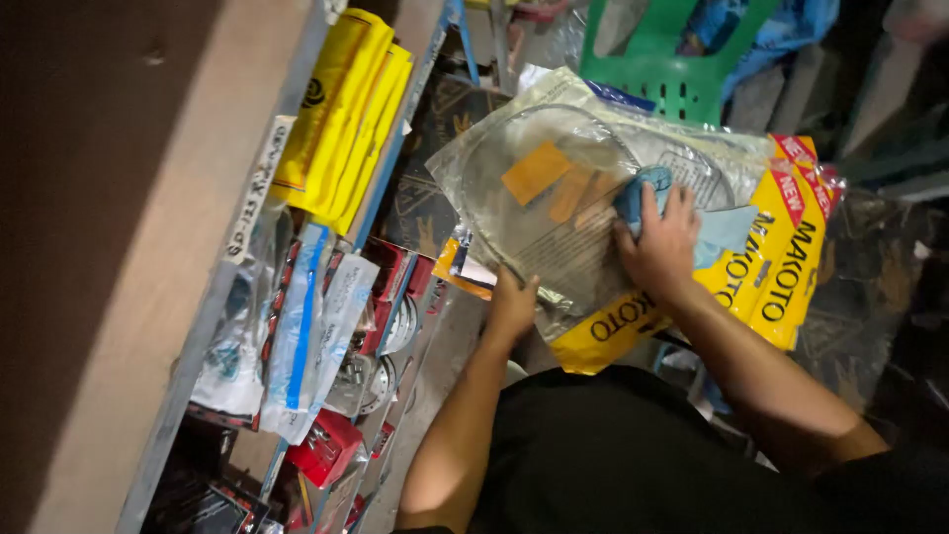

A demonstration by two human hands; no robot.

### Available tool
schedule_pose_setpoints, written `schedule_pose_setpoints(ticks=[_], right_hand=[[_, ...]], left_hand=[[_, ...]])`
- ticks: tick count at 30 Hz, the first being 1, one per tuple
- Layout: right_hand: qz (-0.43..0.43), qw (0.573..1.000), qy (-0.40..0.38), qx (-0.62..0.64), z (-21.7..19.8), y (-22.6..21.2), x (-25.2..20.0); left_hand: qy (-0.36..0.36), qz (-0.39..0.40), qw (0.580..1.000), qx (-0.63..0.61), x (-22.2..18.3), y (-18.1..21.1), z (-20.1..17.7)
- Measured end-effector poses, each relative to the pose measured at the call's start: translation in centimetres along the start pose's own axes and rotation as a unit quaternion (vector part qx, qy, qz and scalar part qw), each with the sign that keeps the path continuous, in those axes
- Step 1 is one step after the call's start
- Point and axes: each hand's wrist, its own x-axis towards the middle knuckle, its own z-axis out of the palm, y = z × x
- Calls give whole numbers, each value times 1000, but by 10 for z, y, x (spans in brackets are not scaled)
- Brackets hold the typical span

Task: The person wipes the exterior of plastic packages containing motorcycle cables with a cloth.

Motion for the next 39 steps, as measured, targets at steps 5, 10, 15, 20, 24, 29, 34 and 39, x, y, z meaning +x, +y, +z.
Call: schedule_pose_setpoints(ticks=[5, 10, 15, 20, 24, 29, 34, 39], right_hand=[[-111, 973, -28, 202, 12, -50, -45], [-191, 949, -25, 249, 16, -43, -53], [15, 998, 58, 25, 5, 28, -26], [-104, 975, -9, 198, 9, -18, -32], [-298, 922, -109, 224, 28, -63, -33], [-421, 891, -4, 172, 97, 8, 72], [-263, 953, 99, 113, 54, -11, 135], [-280, 951, 82, 104, 56, -53, 103]], left_hand=[[-49, 21, 998, 38, -24, 55, -2], [-62, 2, 993, 99, -10, 33, 4], [42, 120, 991, 46, -6, 20, 8], [90, 118, 988, 46, -15, 28, 20], [94, 34, 994, 32, -23, 54, 15], [95, -31, 995, 31, -22, 69, 19], [130, -49, 990, 21, -30, 78, 31], [116, -74, 990, -1, -27, 78, 26]])
